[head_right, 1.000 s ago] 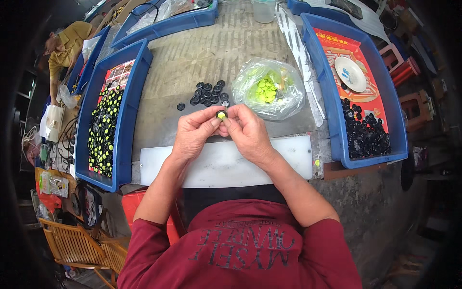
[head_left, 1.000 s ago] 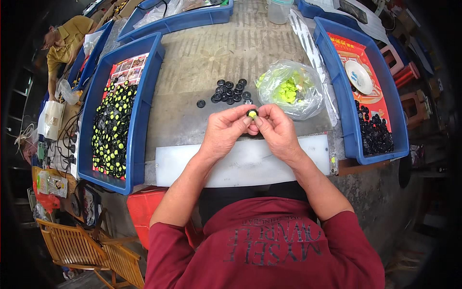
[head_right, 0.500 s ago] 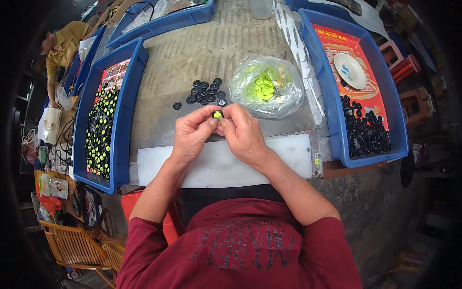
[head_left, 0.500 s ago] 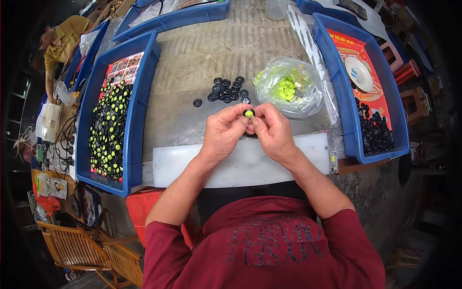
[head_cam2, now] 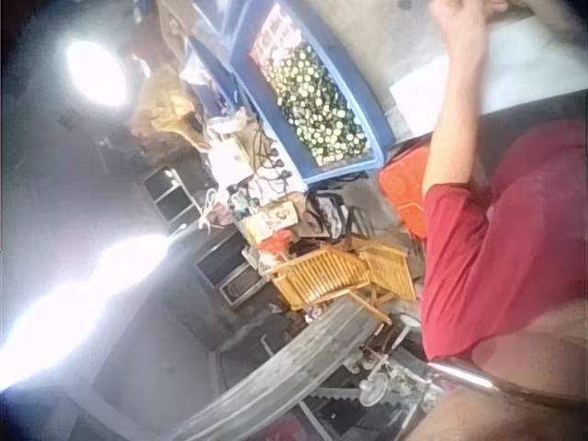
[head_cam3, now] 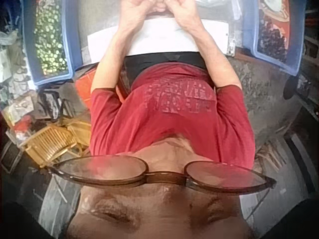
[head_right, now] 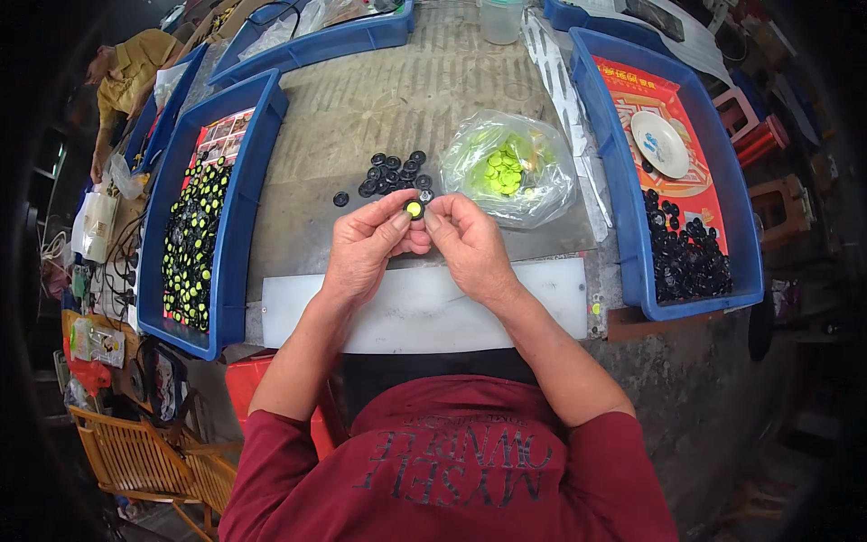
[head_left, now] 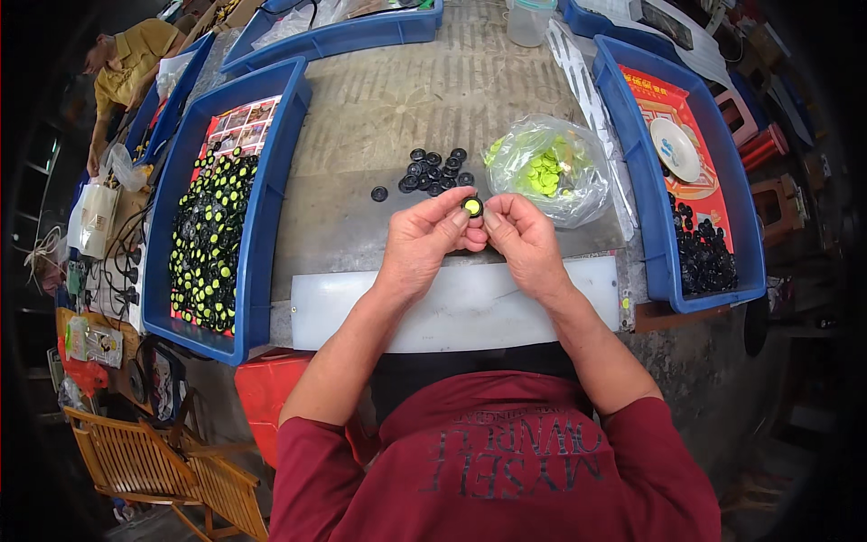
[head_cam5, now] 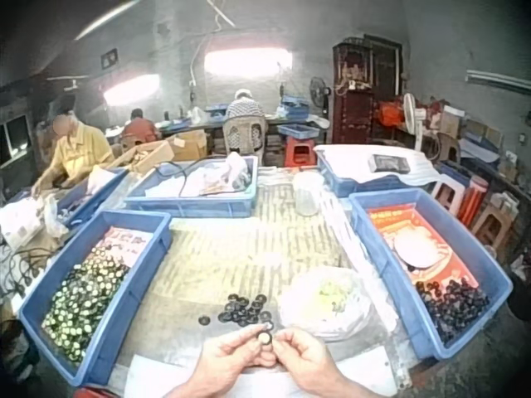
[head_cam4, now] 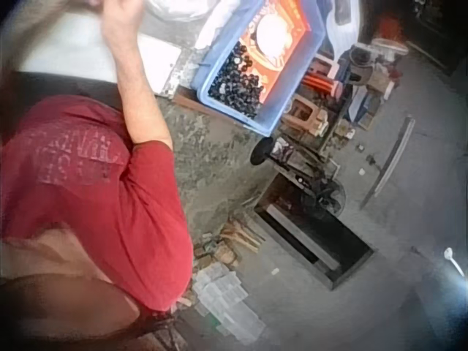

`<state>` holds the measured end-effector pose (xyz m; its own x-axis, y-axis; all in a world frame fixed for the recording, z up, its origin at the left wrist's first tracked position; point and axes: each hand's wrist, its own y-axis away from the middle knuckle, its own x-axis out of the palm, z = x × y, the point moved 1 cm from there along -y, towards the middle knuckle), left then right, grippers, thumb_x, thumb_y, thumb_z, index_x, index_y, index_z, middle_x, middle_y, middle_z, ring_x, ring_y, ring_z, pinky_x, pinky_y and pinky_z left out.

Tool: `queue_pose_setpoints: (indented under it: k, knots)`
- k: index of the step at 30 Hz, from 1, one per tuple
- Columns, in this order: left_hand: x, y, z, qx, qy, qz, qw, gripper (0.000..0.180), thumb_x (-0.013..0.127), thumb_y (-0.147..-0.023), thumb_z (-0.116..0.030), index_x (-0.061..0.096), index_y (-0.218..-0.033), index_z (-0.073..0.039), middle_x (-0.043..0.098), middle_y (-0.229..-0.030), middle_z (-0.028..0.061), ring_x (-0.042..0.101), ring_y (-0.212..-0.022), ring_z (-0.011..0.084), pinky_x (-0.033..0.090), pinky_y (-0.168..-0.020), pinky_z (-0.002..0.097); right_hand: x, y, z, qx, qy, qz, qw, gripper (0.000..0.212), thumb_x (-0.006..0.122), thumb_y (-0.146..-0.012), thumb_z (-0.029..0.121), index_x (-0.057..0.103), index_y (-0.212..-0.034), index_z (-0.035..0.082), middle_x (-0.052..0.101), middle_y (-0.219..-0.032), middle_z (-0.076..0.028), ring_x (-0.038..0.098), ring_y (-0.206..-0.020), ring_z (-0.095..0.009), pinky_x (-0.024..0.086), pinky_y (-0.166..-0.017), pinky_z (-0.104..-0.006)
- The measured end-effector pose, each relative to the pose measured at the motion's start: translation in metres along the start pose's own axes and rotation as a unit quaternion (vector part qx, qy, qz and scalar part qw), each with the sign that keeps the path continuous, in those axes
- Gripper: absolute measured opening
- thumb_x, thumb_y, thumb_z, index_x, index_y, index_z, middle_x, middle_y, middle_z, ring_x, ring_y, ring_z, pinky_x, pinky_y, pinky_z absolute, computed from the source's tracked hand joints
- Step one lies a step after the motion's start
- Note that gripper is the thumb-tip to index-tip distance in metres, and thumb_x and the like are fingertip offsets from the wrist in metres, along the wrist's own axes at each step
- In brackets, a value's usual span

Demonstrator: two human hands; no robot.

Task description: The person takes black circular pieces from a tray, places them on the table, and inserts small yellow components from a plastic bag into the center of the black pieces by hand.

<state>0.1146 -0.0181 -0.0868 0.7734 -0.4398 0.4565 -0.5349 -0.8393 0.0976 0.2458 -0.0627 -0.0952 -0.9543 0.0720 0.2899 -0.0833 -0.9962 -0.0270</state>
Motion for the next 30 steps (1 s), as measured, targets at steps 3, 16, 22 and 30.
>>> queue_pose_setpoints:
  k: [3,16,22,30]
  knots:
    - [-0.0004,0.0002,0.0000,0.004,-0.007,0.006,1.000,0.027,0.049,-0.083,-0.005,0.049,-0.109,0.003,0.059,-0.084,0.0112,0.059,-0.072,0.0157,0.051,-0.067,0.0269,0.0005,0.0007,0.0010,-0.042,0.054,-0.001,0.998,0.012,0.047,-0.085,0.010,0.048,-0.089,-0.001,0.055,-0.079,-0.004,0.052,-0.073,-0.006,0.042,-0.064,-0.0193]
    - [-0.0004,0.0019,0.0020,0.034,-0.074,0.023,0.996,0.028,0.049,-0.082,-0.003,0.049,-0.109,0.004,0.059,-0.083,0.0093,0.058,-0.072,0.0139,0.050,-0.067,0.0247,-0.0021,0.0016,-0.0017,-0.053,0.072,0.001,0.996,0.009,0.050,-0.083,0.007,0.049,-0.088,-0.001,0.057,-0.077,-0.004,0.054,-0.070,-0.006,0.044,-0.061,-0.0195]
    - [-0.0025,0.0022,0.0031,0.030,-0.066,0.029,0.997,0.028,0.049,-0.082,-0.003,0.048,-0.110,0.004,0.059,-0.084,0.0095,0.058,-0.072,0.0145,0.049,-0.067,0.0251,-0.0024,0.0021,0.0001,-0.059,0.085,0.007,0.995,0.007,0.050,-0.082,0.006,0.051,-0.085,0.000,0.057,-0.074,-0.003,0.053,-0.069,-0.006,0.044,-0.060,-0.0194]
    - [-0.0019,0.0035,0.0015,0.031,-0.074,0.037,0.996,0.028,0.049,-0.082,-0.004,0.049,-0.109,0.004,0.058,-0.086,0.0093,0.058,-0.073,0.0144,0.050,-0.067,0.0254,-0.0016,0.0034,0.0012,-0.069,0.075,0.006,0.995,0.007,0.051,-0.082,0.007,0.051,-0.084,0.000,0.058,-0.074,-0.003,0.053,-0.067,-0.006,0.044,-0.059,-0.0194]
